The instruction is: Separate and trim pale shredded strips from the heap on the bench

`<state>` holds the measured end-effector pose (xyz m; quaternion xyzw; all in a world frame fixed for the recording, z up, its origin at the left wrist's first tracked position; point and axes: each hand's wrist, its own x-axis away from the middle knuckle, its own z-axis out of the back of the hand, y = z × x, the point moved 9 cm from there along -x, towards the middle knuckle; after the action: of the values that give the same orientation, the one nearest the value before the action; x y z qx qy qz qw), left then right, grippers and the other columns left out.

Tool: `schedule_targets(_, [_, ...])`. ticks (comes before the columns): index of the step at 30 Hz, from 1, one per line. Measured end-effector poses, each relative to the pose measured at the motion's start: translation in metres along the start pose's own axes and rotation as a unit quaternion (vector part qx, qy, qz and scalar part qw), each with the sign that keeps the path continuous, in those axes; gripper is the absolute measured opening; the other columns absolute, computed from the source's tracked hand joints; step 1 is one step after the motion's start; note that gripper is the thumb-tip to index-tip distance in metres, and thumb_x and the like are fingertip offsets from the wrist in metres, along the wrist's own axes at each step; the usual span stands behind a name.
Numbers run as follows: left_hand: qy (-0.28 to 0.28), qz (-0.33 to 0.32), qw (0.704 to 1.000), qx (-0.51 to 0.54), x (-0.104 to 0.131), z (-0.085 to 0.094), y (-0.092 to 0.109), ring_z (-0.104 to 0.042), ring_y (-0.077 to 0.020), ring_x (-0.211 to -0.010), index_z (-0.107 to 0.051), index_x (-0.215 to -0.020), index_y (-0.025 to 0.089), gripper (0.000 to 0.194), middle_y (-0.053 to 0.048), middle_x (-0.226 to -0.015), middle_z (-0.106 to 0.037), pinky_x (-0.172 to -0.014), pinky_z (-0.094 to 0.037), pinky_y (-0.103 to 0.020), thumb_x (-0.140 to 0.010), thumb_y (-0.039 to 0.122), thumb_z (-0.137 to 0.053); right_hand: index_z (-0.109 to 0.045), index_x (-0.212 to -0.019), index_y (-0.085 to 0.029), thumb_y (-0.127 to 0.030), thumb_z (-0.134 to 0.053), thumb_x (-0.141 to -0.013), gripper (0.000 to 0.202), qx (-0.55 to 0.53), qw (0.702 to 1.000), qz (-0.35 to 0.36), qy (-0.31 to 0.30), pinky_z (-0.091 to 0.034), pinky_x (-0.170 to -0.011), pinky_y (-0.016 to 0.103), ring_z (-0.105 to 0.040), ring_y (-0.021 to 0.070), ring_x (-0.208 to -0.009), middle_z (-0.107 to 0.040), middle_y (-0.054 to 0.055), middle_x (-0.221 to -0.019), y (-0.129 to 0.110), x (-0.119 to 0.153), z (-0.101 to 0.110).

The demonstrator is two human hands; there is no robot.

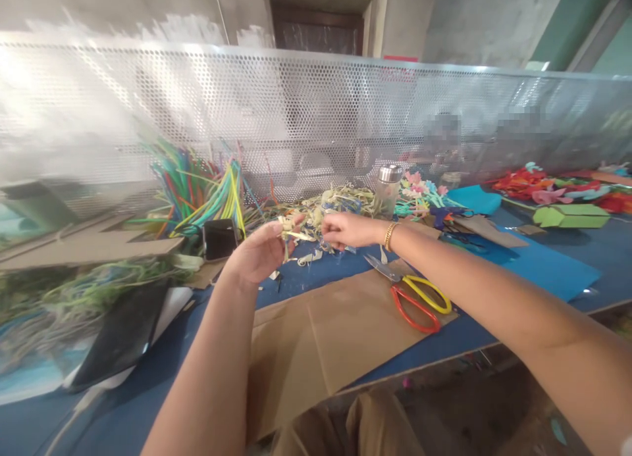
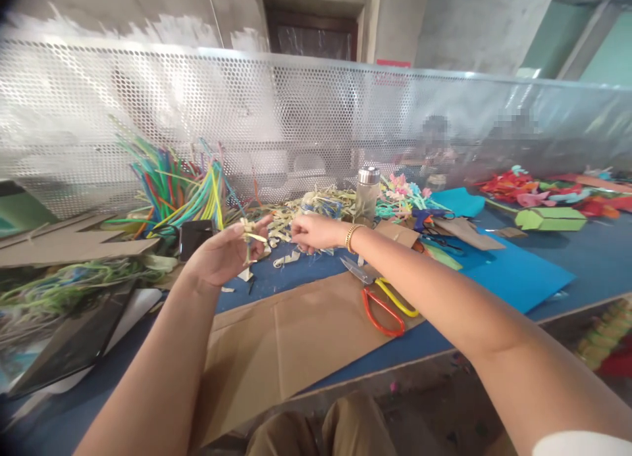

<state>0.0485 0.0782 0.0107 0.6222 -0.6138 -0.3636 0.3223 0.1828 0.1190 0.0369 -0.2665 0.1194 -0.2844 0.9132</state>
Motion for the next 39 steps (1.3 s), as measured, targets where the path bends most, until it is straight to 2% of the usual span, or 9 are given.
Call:
schedule_targets(3, [-0.066, 0.051, 0.996, -0.023, -0.002, -0.011, -0.015, -0.065, -0.0156, -0.069, -0.067, -0.076, 0.014, 0.01, -0.009, -0.085, -0.07, -0.057, -0.052, -0.024, -0.068, 0.019, -0.071, -0.058, -0.079, -0.016, -0.019, -0.059, -0.079, 0.003, 0.036, 0.996, 0.043, 0.073, -0.036, -0.059, 0.024, -0.049, 0.0093, -0.06, -0.06, 0.0, -0.069, -0.029, 0.001, 0.032])
schedule_targets(6, [-0.074, 0.076, 0.994, -0.035, -0.003, -0.011, -0.026, -0.066, -0.0155, -0.068, -0.066, -0.077, 0.014, 0.012, -0.009, -0.082, -0.071, -0.059, -0.053, -0.023, -0.067, 0.015, -0.072, -0.06, -0.077, -0.016, -0.02, -0.059, -0.077, 0.004, 0.055, 0.991, 0.065, 0.099, -0.034, -0.06, 0.025, -0.047, 0.0089, -0.062, -0.06, 0.0, -0.071, -0.049, 0.003, 0.045])
schedule_targets(10, [-0.055, 0.067, 0.996, -0.021, -0.005, -0.006, -0.027, -0.067, -0.0134, -0.067, -0.064, -0.076, 0.015, 0.013, -0.004, -0.076, -0.07, -0.067, -0.055, -0.024, -0.067, 0.011, -0.073, -0.061, -0.077, -0.015, -0.02, -0.06, -0.076, 0.005, 0.064, 0.988, 0.065, 0.123, -0.031, -0.06, 0.026, -0.042, 0.0078, -0.061, -0.056, -0.001, -0.069, -0.052, 0.006, 0.051])
schedule_targets(14, [-0.046, 0.061, 0.997, -0.02, -0.007, -0.001, -0.025, -0.065, -0.0118, -0.061, -0.062, -0.077, 0.016, 0.016, -0.002, -0.072, -0.068, -0.059, -0.055, -0.021, -0.067, 0.013, -0.075, -0.062, -0.077, -0.015, -0.023, -0.06, -0.078, 0.008, 0.06, 0.984, 0.063, 0.153, -0.03, -0.059, 0.026, -0.039, 0.0079, -0.059, -0.053, -0.002, -0.066, -0.046, 0.013, 0.056])
schedule_targets(19, [-0.007, 0.06, 0.996, -0.061, -0.011, 0.006, -0.028, -0.059, -0.0081, -0.052, -0.064, -0.078, 0.015, 0.019, 0.001, -0.063, -0.063, -0.051, -0.052, -0.018, -0.065, 0.013, -0.077, -0.064, -0.079, -0.017, -0.026, -0.059, -0.08, 0.011, 0.077, 0.984, 0.068, 0.144, -0.029, -0.059, 0.027, -0.037, 0.0085, -0.058, -0.051, -0.003, -0.064, -0.047, 0.02, 0.055])
schedule_targets(26, [0.045, 0.028, 0.988, -0.148, -0.012, 0.006, -0.025, -0.053, -0.0059, -0.049, -0.065, -0.064, 0.013, 0.023, 0.001, -0.059, -0.059, -0.049, -0.046, -0.017, -0.053, 0.018, -0.085, -0.066, -0.074, -0.019, -0.022, -0.06, -0.08, 0.008, 0.174, 0.973, 0.106, 0.11, -0.031, -0.069, 0.029, -0.047, 0.013, -0.074, -0.059, 0.001, -0.078, -0.071, 0.017, 0.043])
schedule_targets(30, [0.035, 0.002, 0.982, -0.185, -0.011, 0.001, -0.022, -0.048, -0.0061, -0.048, -0.061, -0.054, 0.015, 0.024, 0.003, -0.054, -0.053, -0.047, -0.041, -0.018, -0.051, 0.019, -0.085, -0.067, -0.072, -0.019, -0.02, -0.062, -0.079, 0.009, 0.19, 0.971, 0.119, 0.081, -0.031, -0.07, 0.03, -0.048, 0.014, -0.076, -0.06, 0.002, -0.08, -0.082, 0.007, 0.032])
schedule_targets(33, [0.021, -0.008, 0.977, -0.21, -0.01, -0.004, -0.022, -0.048, -0.007, -0.05, -0.064, -0.056, 0.016, 0.023, 0.003, -0.055, -0.055, -0.048, -0.039, -0.019, -0.05, 0.02, -0.085, -0.068, -0.072, -0.019, -0.018, -0.061, -0.078, 0.008, 0.192, 0.971, 0.125, 0.073, -0.03, -0.068, 0.03, -0.048, 0.0134, -0.074, -0.061, 0.002, -0.081, -0.086, -0.003, 0.027])
schedule_targets(39, [0.002, -0.034, 0.974, -0.225, -0.009, -0.011, -0.017, -0.049, -0.0089, -0.051, -0.067, -0.061, 0.017, 0.021, 0.001, -0.058, -0.059, -0.05, -0.038, -0.022, -0.05, 0.021, -0.085, -0.068, -0.074, -0.016, -0.023, -0.066, -0.074, 0.007, 0.137, 0.981, 0.111, 0.086, -0.03, -0.061, 0.027, -0.047, 0.0102, -0.066, -0.061, 0.001, -0.074, -0.069, -0.023, 0.032])
